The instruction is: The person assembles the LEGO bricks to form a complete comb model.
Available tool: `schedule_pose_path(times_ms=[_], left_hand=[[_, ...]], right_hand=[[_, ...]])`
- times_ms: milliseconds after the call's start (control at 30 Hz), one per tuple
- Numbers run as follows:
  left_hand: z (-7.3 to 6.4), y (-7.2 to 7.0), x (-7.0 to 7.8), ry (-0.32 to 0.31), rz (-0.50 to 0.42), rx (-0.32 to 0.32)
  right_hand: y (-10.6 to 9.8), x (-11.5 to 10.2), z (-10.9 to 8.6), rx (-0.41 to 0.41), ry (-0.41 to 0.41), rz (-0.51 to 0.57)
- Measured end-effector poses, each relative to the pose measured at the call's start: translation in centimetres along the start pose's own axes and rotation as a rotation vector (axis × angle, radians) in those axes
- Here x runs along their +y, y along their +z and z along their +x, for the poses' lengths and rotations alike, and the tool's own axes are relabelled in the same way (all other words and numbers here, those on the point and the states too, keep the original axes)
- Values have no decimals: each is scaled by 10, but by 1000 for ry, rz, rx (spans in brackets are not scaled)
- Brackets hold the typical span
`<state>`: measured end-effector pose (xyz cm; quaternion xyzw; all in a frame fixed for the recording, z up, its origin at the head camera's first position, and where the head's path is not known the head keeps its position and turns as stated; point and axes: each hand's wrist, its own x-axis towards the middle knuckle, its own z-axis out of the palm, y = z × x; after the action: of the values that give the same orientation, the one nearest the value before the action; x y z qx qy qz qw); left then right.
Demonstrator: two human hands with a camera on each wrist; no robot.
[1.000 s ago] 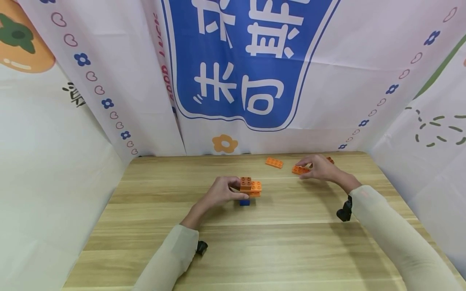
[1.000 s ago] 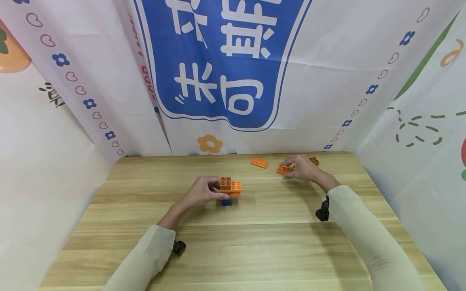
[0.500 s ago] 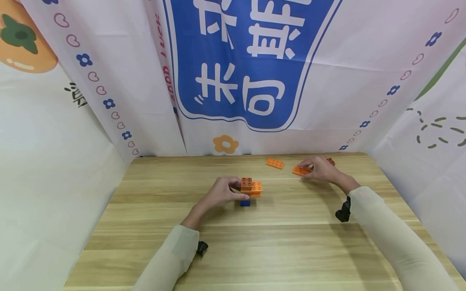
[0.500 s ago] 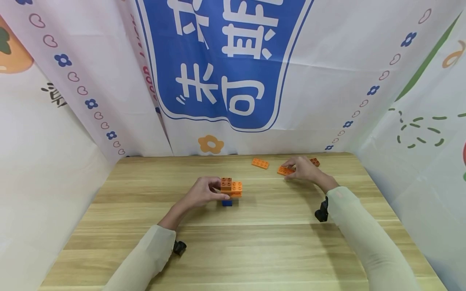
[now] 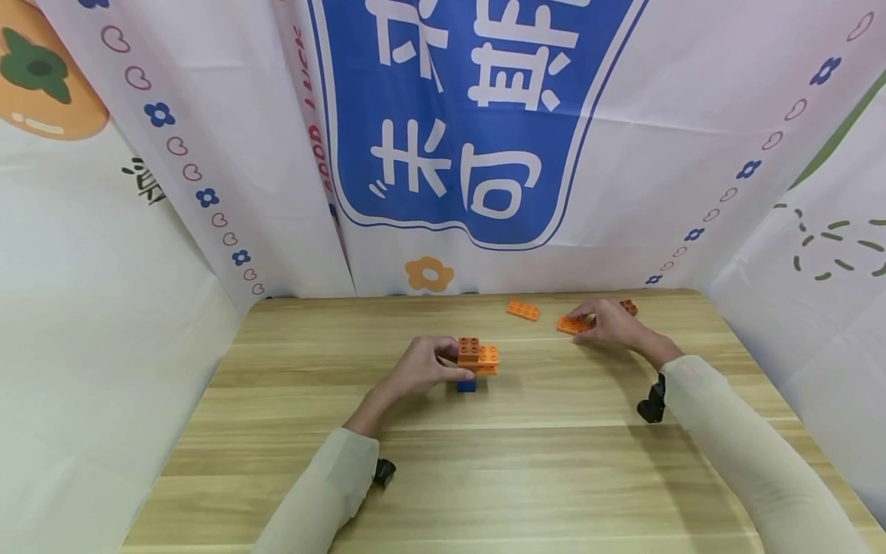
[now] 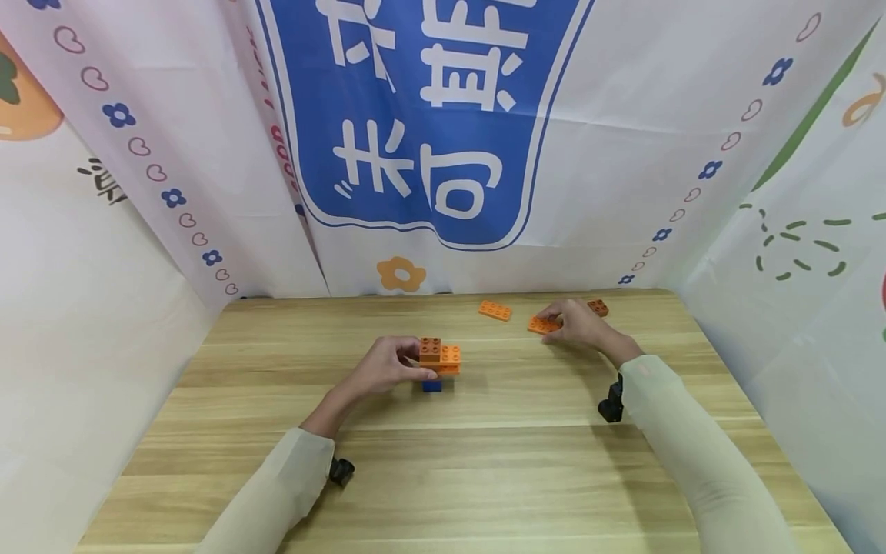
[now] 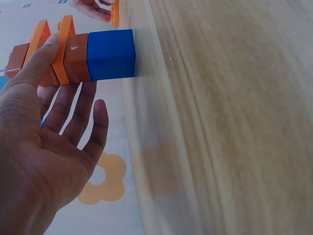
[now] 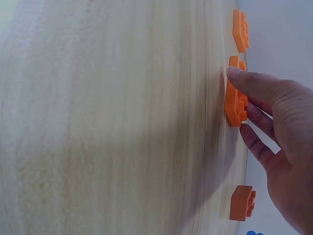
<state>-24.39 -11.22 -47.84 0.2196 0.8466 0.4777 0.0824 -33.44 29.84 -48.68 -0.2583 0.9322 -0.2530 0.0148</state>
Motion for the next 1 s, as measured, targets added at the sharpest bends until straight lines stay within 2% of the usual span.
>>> schedule_pose_path(times_ms=[433, 1000], left_hand=[[2, 1, -2, -11, -14, 3], [0, 0, 1, -13, -10, 1]], right_hand=[[4, 0, -3, -3, -35, 31], [4, -4, -9, -21, -10, 30]])
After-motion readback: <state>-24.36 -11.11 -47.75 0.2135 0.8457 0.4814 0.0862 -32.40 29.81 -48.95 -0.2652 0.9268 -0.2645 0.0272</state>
